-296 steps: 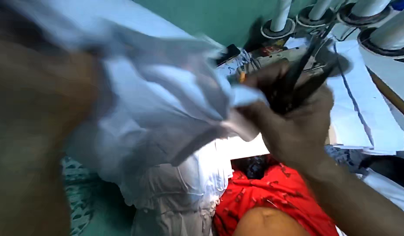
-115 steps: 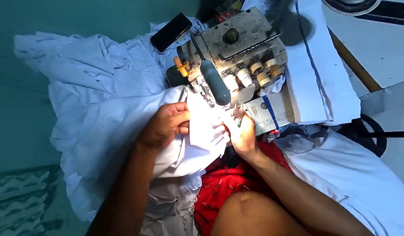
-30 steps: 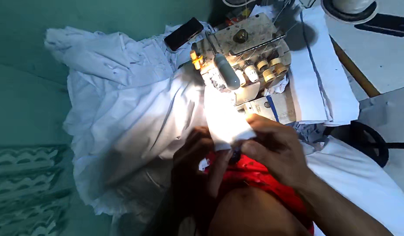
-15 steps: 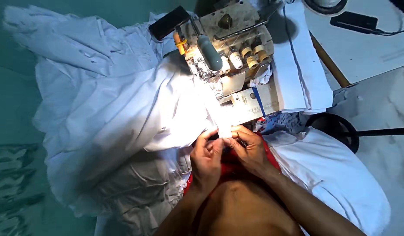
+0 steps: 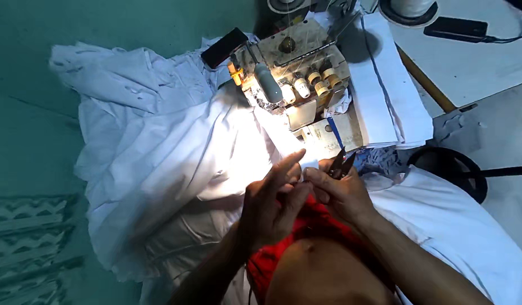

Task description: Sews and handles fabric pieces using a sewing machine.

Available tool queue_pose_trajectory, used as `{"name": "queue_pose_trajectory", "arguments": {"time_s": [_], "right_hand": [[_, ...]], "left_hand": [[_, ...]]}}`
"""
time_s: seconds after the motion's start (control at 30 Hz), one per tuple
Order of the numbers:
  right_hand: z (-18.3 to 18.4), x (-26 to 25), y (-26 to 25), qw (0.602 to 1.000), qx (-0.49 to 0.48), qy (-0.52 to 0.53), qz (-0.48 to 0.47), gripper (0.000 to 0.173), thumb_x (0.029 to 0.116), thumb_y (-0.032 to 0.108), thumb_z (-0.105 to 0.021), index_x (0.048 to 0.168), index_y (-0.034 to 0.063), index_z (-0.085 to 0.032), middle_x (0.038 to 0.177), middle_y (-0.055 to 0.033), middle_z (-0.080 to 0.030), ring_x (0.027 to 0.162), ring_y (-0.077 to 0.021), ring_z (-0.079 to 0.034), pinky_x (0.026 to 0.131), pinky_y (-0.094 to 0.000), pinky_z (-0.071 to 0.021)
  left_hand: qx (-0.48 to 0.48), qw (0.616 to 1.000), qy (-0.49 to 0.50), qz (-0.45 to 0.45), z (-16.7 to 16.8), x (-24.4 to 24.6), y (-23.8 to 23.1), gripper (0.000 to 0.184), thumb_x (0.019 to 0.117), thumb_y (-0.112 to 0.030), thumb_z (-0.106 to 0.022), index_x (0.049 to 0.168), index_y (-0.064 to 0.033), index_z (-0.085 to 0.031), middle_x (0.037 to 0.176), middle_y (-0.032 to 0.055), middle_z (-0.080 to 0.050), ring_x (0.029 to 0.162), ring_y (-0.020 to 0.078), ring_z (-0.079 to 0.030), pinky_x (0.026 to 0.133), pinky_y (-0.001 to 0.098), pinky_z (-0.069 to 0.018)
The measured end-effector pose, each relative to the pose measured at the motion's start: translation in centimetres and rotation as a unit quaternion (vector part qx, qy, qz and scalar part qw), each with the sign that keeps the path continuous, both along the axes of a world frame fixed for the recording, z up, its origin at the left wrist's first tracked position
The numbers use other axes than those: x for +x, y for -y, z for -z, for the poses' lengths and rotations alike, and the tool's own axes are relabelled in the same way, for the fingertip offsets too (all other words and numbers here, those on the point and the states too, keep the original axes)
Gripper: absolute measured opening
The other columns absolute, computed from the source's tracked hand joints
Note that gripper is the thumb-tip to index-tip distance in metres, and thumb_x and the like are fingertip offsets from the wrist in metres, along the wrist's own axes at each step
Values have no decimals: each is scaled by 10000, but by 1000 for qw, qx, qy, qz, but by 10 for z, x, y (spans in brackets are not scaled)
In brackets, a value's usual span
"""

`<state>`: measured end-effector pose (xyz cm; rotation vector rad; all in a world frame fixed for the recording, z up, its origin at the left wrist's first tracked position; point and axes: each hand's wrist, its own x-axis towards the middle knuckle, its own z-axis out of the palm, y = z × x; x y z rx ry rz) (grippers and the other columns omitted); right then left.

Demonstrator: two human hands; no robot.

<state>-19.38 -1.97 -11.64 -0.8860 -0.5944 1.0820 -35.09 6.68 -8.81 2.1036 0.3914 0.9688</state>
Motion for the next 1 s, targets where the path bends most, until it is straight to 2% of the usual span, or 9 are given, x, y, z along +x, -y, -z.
{"name": "queue_pose_trajectory", "arguments": {"time_s": [0.1, 0.2, 0.27, 0.33, 0.43, 0.57, 0.7, 0.8, 1.0], "right_hand": [[8, -7, 17, 996, -51, 75, 13, 178, 917, 187, -779, 799, 98, -682, 595, 44, -586, 469, -12, -492, 452, -180, -431], [-11, -25, 72, 964, 32, 253, -71, 199, 959, 271, -726, 832, 141, -646, 694, 91, -614, 609, 54, -559, 564, -130, -488], [-26, -31, 90, 940, 138, 283, -130, 216, 969, 166, -728, 823, 21, -660, 698, -27, -623, 630, -31, -569, 603, -175, -496], [-24, -29, 79, 940, 167, 278, -103, 230, 972, 157, -723, 804, 26, -635, 692, -13, -617, 621, -5, -564, 581, -145, -488], [-25, -16, 41, 958, 171, 209, -91, 227, 1054, 245, -604, 931, 59, -649, 724, 44, -595, 634, 27, -548, 573, -144, -474], [-37, -9, 17, 940, 205, 202, -185, 458, 1066, 453, -520, 1112, 15, -645, 740, 82, -550, 644, 79, -498, 592, -105, -438], [-40, 9, 42, 924, 168, 293, -182, 393, 1011, 437, -640, 993, 50, -573, 646, 66, -431, 556, 30, -398, 505, -138, -323], [-50, 5, 71, 912, 159, 337, -173, 405, 964, 382, -718, 1099, 22, -592, 678, 22, -518, 578, 15, -482, 520, -124, -407], [-73, 2, 95, 888, 159, 412, -127, 354, 952, 341, -709, 982, 10, -588, 668, -60, -550, 597, -81, -525, 566, -177, -440]], "left_hand": [[231, 953, -165, -106, 19, -5, -65, 337, 978, -209, -553, 1207, -13, -705, 964, 111, -731, 837, 213, -701, 704, 382, -572], [327, 868, -366, -80, 15, -30, -123, 416, 926, -323, -558, 1152, -9, -711, 1019, 192, -670, 1022, 418, -607, 841, 564, -482], [344, 836, -425, -43, 1, -50, -127, 371, 959, -388, -579, 959, -46, -721, 882, 141, -649, 920, 377, -619, 775, 528, -497], [324, 841, -432, 9, -16, -61, -108, 357, 984, -380, -547, 804, -101, -679, 780, 74, -604, 776, 283, -628, 640, 459, -513], [223, 894, -374, 104, -51, -58, -48, 337, 1046, -365, -499, 880, -138, -685, 742, 19, -623, 644, 179, -628, 542, 383, -508], [215, 926, -288, 112, -112, -38, 20, 304, 1060, -310, -500, 949, -106, -696, 737, 74, -654, 596, 218, -612, 516, 374, -435], [241, 912, -326, 58, -109, -49, -4, 424, 1058, -472, -480, 863, -153, -682, 707, -4, -583, 583, 128, -556, 490, 313, -416], [237, 924, -261, 148, -111, -36, 5, 310, 1059, -322, -511, 865, -141, -671, 733, 6, -593, 616, 121, -568, 521, 281, -437], [273, 911, -247, 185, -126, -16, 30, 235, 1056, -299, -538, 933, -139, -658, 966, 71, -682, 680, 166, -602, 525, 283, -444]]}}
